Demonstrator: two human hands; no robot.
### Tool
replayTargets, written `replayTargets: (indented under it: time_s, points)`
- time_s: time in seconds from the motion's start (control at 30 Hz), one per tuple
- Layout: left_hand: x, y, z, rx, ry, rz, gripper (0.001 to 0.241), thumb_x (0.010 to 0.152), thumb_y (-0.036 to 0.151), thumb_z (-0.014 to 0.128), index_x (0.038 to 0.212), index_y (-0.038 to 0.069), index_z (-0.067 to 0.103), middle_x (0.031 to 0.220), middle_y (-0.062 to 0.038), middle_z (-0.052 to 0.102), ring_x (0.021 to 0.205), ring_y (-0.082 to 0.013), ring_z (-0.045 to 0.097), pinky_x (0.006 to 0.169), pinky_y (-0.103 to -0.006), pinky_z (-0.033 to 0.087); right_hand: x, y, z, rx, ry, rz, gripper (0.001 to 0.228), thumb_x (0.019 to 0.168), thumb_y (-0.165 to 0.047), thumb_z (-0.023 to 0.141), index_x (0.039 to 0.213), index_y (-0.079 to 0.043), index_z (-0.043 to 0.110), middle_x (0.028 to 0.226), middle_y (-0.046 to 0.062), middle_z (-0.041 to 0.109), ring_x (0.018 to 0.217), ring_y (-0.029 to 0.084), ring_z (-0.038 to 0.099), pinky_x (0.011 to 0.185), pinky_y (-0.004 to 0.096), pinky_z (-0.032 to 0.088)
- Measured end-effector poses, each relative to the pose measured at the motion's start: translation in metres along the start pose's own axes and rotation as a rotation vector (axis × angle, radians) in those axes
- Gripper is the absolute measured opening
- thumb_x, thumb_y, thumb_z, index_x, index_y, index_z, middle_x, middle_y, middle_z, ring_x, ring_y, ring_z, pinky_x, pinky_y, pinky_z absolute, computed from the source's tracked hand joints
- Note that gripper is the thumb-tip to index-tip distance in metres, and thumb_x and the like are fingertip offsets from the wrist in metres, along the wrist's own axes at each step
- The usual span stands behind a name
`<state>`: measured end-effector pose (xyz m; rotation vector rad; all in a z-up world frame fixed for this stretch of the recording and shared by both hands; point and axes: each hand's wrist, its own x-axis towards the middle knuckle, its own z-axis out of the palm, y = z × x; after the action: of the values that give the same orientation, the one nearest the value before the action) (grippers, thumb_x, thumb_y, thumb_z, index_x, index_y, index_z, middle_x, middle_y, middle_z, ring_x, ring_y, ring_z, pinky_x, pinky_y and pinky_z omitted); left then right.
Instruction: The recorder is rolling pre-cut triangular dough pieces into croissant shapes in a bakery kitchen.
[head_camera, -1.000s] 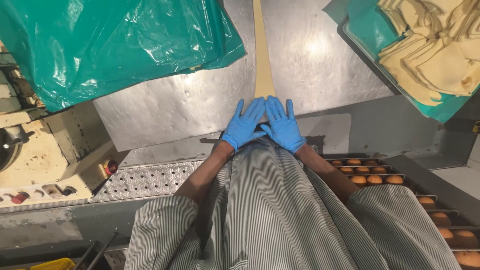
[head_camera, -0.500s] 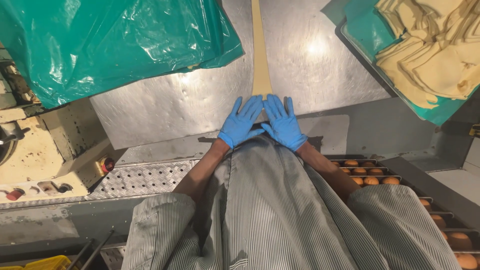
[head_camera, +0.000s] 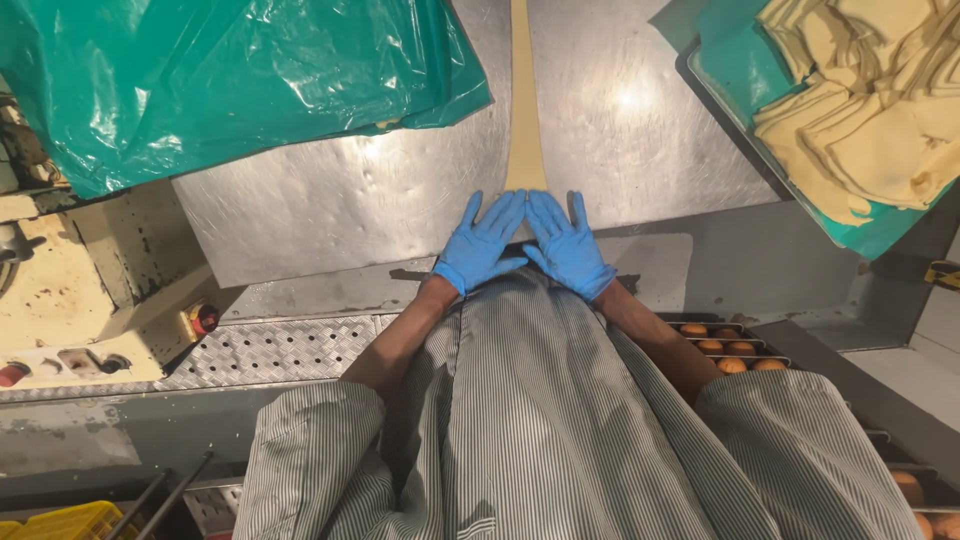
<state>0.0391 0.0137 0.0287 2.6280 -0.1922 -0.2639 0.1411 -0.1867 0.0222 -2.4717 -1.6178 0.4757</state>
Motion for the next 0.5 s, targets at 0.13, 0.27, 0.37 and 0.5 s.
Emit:
replayTargets:
  time_s: [0.13,0.27,0.37,0.5]
  points:
    - [0.01,0.001,-0.001,0.051,0.08,-0.009,0.101,0.092,0.064,0.062,0.161,0.0,0.027,0.168,-0.019,0.026,0.156,-0.0302,0.026,0.128,-0.0574,0.012,0.009,0.005,-0.01,-0.072,0.01,0.021,0.078,0.102,-0.046,0.054,0.16,0.002,0.033,0.168,0.018,0.029,0.157,0.03,0.024,0.127,0.061,0.005]
    - [0.009,0.003,-0.004,0.05,0.061,-0.017,0.102,0.09,0.066,0.06,0.16,0.0,0.027,0.168,-0.017,0.025,0.156,-0.0286,0.024,0.127,-0.0575,0.012,0.007,0.012,-0.008,-0.006,0.08,-0.002,0.078,0.1,-0.044,0.056,0.159,0.002,0.035,0.167,0.018,0.032,0.156,0.031,0.028,0.127,0.06,0.008]
    - [0.011,0.003,-0.002,0.046,0.037,-0.04,0.102,0.089,0.067,0.058,0.161,0.002,0.026,0.169,-0.015,0.025,0.156,-0.0273,0.024,0.127,-0.0573,0.011,0.006,0.013,-0.003,0.016,0.106,-0.027,0.077,0.1,-0.043,0.059,0.159,0.001,0.036,0.166,0.017,0.035,0.155,0.03,0.031,0.128,0.059,0.01]
    - [0.02,0.0,-0.005,0.075,0.061,-0.041,0.1,0.092,0.068,0.056,0.161,0.003,0.025,0.168,-0.014,0.024,0.156,-0.0278,0.023,0.127,-0.0586,0.011,0.013,0.02,0.0,-0.036,0.16,-0.03,0.071,0.1,-0.041,0.065,0.155,-0.001,0.046,0.165,0.013,0.038,0.155,0.027,0.034,0.129,0.058,0.012]
